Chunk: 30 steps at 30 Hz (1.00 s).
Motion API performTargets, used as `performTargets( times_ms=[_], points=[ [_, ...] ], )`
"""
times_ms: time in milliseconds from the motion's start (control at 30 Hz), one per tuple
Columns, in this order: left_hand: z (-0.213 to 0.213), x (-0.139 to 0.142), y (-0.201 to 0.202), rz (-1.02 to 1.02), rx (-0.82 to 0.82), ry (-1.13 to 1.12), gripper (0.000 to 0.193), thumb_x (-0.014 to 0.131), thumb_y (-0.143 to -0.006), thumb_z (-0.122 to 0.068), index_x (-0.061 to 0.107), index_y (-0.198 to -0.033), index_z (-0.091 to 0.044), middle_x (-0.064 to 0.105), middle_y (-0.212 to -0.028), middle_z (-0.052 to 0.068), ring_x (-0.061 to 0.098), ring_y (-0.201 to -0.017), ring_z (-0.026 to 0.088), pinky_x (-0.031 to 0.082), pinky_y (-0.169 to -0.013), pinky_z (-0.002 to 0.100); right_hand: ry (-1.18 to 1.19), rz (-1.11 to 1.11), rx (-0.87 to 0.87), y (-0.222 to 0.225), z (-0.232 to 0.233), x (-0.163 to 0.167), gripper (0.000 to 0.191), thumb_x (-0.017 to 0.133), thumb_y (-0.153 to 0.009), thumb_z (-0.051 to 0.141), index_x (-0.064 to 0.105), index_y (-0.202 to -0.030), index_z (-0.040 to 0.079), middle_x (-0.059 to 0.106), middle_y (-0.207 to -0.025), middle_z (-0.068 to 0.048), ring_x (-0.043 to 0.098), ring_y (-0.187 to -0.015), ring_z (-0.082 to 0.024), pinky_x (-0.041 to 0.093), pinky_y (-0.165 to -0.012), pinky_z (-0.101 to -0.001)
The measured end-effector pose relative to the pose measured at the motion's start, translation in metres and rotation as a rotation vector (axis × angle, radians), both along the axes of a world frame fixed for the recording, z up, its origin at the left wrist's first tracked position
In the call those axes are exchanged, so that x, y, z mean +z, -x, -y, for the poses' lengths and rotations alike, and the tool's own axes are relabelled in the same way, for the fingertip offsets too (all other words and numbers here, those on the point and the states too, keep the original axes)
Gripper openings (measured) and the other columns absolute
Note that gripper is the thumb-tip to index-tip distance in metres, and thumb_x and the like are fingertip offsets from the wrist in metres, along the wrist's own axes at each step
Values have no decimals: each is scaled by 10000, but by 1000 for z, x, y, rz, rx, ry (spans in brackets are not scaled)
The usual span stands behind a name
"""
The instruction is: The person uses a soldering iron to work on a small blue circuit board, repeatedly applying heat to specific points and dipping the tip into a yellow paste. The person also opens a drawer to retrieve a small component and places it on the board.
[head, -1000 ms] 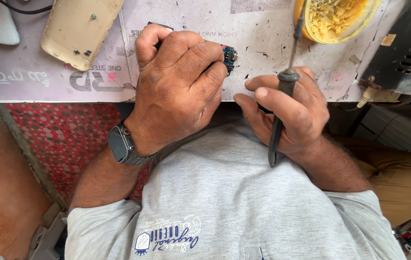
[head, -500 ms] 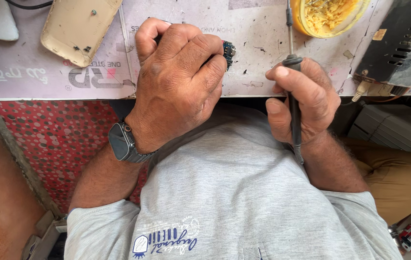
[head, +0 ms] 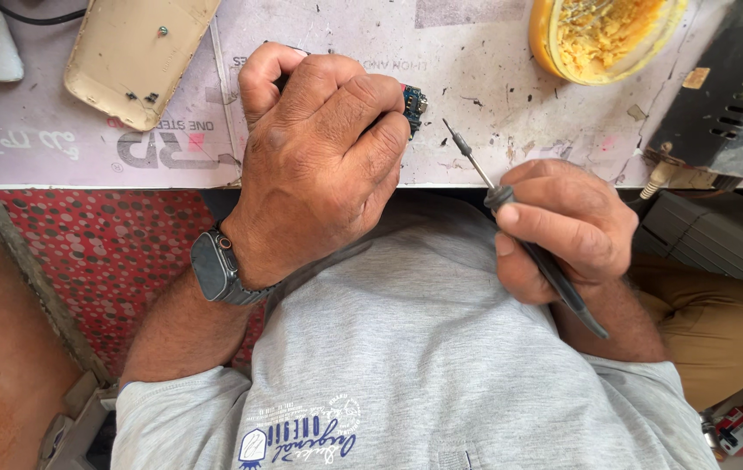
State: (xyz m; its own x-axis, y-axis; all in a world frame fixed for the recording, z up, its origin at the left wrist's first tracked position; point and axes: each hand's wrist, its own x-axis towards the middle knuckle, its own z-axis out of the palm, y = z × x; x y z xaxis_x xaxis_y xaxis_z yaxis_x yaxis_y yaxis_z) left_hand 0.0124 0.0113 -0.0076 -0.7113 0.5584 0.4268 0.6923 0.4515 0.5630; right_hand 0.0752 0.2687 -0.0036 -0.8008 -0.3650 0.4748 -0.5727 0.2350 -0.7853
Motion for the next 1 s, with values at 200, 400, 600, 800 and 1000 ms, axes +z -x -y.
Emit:
performTargets(
  times_ms=[200,400,600,800,1000],
  points=[
    [2,5,-1,43,-7,9,154,733,-869,-13,716,-1021,-23,645,-1130,13,588,-1141,206,316,-1053,463,16,108,7,1,1,14,227,743,-806,-23,638,-1007,-30,601,-743,-104,636,-616,-211,612,-621,-400],
    [3,8,-3,63,1,24,172,733,-868,-24,709,-1038,-25,641,-1155,16,582,-1144,204,308,-1048,456,34,136,-55,3,5,18,224,756,-797,-30,647,-992,-28,609,-737,-109,633,-609,-174,616,-613,-382],
    [3,11,-5,101,10,36,180,749,-854,-33,715,-1030,-26,641,-1155,9,587,-1156,209,315,-1061,467,-23,247,-101,-2,8,22,275,763,-825,-9,650,-1076,-9,638,-759,-99,647,-657,-169,646,-733,-426],
    [3,12,-6,117,17,32,187,755,-858,-18,715,-1040,-23,635,-1177,11,582,-1156,200,310,-1052,462,-69,229,-56,-2,1,23,244,768,-903,32,625,-1100,9,641,-804,-128,686,-750,-220,644,-827,-453],
    [2,14,-7,138,24,62,185,756,-849,-9,723,-1030,-32,626,-1171,2,576,-1124,190,302,-1029,453,-2,301,40,0,-4,20,316,798,-821,14,606,-1069,-20,605,-725,-59,603,-614,-142,635,-733,-429]
  ],
)
